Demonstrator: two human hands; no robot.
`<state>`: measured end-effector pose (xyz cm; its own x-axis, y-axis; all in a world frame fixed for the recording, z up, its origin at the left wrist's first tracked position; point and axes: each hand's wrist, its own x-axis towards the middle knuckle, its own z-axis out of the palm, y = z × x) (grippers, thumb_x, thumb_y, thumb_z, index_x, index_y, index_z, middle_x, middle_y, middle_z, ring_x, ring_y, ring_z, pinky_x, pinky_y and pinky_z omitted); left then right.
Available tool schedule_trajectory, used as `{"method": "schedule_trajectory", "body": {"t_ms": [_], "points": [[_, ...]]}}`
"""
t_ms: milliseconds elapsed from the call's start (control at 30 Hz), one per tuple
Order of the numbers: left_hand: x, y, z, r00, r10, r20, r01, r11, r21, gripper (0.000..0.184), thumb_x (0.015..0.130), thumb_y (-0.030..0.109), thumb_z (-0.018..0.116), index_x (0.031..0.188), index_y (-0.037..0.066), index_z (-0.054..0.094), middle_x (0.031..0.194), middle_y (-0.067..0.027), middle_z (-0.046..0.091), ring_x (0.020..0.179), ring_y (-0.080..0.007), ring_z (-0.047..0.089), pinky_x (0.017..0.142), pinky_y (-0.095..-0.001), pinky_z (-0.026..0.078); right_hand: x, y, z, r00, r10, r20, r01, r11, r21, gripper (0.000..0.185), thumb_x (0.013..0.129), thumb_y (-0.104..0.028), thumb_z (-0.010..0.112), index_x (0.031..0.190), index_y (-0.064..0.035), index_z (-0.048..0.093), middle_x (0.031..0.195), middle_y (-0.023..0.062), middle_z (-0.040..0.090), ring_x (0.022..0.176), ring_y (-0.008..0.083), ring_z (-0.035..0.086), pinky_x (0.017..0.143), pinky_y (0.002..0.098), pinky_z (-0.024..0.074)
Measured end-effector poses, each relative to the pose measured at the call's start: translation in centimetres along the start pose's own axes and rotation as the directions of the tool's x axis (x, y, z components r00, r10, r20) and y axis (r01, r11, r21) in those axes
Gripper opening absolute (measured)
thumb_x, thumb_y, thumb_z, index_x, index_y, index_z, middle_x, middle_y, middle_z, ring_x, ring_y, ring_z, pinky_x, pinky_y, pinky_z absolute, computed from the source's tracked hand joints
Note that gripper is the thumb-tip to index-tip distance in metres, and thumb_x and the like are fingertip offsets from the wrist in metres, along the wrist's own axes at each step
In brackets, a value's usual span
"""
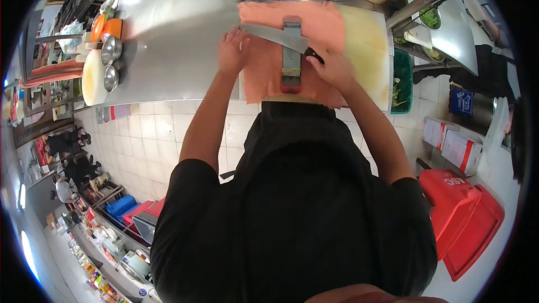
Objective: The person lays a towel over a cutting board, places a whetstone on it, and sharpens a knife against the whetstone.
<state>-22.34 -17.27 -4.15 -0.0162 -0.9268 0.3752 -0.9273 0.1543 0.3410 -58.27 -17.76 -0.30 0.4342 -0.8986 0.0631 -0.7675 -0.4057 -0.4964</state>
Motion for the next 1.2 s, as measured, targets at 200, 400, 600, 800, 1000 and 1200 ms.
{"method": "schedule_trajectory", "body": {"t_ms": [200, 400, 600, 800, 1000, 1200], "points": [[-3.0, 3.9, -3.1, 0.989, -0.012, 0.148, 0.012, 1.0, 0.001, 0.031, 0.098, 0.027, 0.067, 0.126, 0.015, 0.073, 0.144, -0.01, 0.065, 0.132, -0.0401, 0.055, 0.108, -0.0547, 0.046, -5.6, 1.9, 0.0, 1.0, -0.022, 0.008, 0.021, 0.998, 0.067, 0.052, 0.099, -0.049, 0.066, 0.146, -0.0282, 0.061, 0.113, 0.0181, 0.073, 0.094, 0.0429, 0.073, 0.081, 0.0534, 0.0583], [-2.1, 2.4, -1.0, 0.998, -0.068, 0.013, 0.069, 0.997, -0.039, 0.03, 0.098, 0.027, 0.068, 0.125, 0.015, 0.073, 0.139, -0.0121, 0.067, 0.129, -0.0406, 0.058, 0.107, -0.0554, 0.046, -1.5, 0.8, -0.5, 0.999, -0.042, 0.006, 0.042, 0.994, 0.104, 0.05, 0.099, -0.047, 0.067, 0.144, -0.0264, 0.064, 0.113, 0.0181, 0.074, 0.099, 0.0416, 0.072, 0.085, 0.0515, 0.0579], [0.9, 1.3, -2.8, 0.997, -0.029, 0.072, 0.024, 0.997, 0.072, 0.031, 0.096, 0.024, 0.068, 0.124, 0.01, 0.072, 0.136, -0.0155, 0.068, 0.123, -0.0405, 0.061, 0.104, -0.054, 0.048, 2.0, 0.9, -0.5, 0.997, -0.059, 0.055, 0.055, 0.996, 0.076, 0.049, 0.098, -0.044, 0.07, 0.143, -0.0246, 0.065, 0.117, 0.0138, 0.074, 0.103, 0.04, 0.072, 0.087, 0.0494, 0.0582], [-4.9, 5.1, -3.3, 0.998, 0.001, 0.07, 0.002, 0.999, -0.038, 0.035, 0.095, 0.024, 0.07, 0.127, 0.009, 0.07, 0.136, -0.0163, 0.066, 0.125, -0.0413, 0.06, 0.105, -0.0541, 0.048, -5.6, 1.8, -1.3, 0.994, 0.002, 0.109, -0.012, 0.996, 0.092, 0.047, 0.099, -0.047, 0.067, 0.142, -0.0259, 0.065, 0.114, 0.0145, 0.076, 0.096, 0.0411, 0.073, 0.085, 0.0526, 0.0576], [-1.0, 0.8, -1.9, 0.998, -0.054, -0.017, 0.053, 0.998, -0.044, 0.032, 0.096, 0.022, 0.069, 0.124, 0.007, 0.072, 0.138, -0.0173, 0.066, 0.124, -0.0415, 0.06, 0.106, -0.0546, 0.048, 2.0, 1.0, -0.1, 0.99, -0.142, -0.024, 0.143, 0.986, 0.087, 0.049, 0.1, -0.045, 0.069, 0.144, -0.0242, 0.065, 0.121, 0.0139, 0.075, 0.105, 0.0383, 0.072, 0.089, 0.0488, 0.0579], [-1.9, 2.1, -3.6, 0.997, -0.033, 0.071, 0.032, 0.999, 0.015, 0.032, 0.095, 0.023, 0.071, 0.124, 0.008, 0.074, 0.136, -0.0164, 0.067, 0.124, -0.0399, 0.06, 0.101, -0.0518, 0.05, 0.1, 1.9, -0.1, 0.98, -0.193, -0.049, 0.197, 0.975, 0.102, 0.05, 0.098, -0.044, 0.07, 0.145, -0.0266, 0.064, 0.118, 0.0133, 0.075, 0.103, 0.0378, 0.073, 0.087, 0.0488, 0.0581]]}}
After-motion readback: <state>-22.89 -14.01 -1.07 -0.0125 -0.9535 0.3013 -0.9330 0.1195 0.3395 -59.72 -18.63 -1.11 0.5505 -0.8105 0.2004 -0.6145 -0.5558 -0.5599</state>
